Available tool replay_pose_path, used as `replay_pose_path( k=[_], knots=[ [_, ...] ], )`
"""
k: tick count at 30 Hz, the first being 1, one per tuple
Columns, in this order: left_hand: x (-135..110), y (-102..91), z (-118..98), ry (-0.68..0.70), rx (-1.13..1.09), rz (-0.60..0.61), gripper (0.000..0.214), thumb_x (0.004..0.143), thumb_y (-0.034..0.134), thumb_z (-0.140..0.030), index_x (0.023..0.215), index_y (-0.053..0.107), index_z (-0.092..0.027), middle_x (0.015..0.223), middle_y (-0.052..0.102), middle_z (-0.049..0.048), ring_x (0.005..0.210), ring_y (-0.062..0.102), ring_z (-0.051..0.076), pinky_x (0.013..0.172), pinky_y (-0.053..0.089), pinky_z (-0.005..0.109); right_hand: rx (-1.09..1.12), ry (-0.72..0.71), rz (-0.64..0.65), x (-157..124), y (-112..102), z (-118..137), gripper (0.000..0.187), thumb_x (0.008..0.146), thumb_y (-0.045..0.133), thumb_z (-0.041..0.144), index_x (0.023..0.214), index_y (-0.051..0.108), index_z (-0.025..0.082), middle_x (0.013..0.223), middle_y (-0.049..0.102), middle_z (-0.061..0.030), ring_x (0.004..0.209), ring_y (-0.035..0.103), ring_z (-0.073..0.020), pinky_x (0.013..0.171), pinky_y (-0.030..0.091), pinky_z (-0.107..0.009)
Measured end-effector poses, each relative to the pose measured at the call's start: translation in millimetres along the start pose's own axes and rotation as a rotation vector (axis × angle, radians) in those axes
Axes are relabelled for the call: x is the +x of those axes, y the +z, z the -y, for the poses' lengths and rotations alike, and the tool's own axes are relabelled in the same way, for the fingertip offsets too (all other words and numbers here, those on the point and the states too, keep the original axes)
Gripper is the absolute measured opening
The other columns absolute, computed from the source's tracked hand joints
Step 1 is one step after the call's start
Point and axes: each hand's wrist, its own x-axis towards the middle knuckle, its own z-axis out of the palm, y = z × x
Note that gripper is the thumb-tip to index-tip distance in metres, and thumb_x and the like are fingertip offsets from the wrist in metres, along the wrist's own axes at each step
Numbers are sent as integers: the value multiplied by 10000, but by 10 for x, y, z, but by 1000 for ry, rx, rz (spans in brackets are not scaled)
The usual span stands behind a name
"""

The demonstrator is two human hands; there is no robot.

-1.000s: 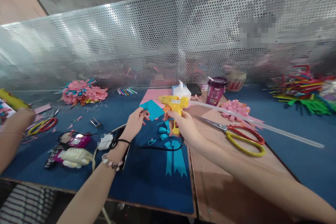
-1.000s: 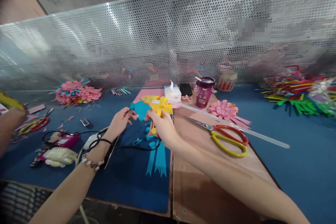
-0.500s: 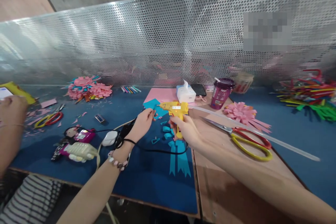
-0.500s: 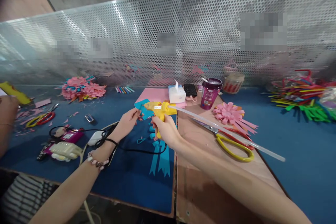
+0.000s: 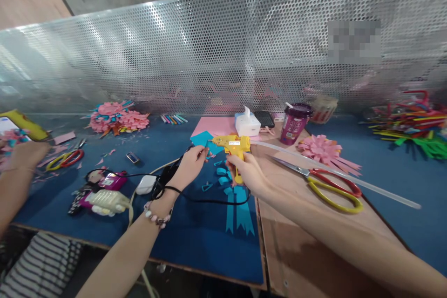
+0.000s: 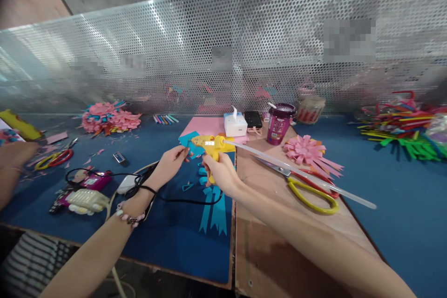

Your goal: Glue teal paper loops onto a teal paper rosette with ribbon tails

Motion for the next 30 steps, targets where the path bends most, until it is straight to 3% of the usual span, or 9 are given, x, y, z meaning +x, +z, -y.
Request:
replay_pose_path(
  k=[30],
  knots=[
    [12,16,94,48,63,-42,327,929,380,-405,773,568,-187,779,665,36,725,652,173,687,447,250,-4,12,-16,11,-4,-4,234,733,575,347,610,496,164,421,452,61,295,443,-81,267,366,-187]
  ],
)
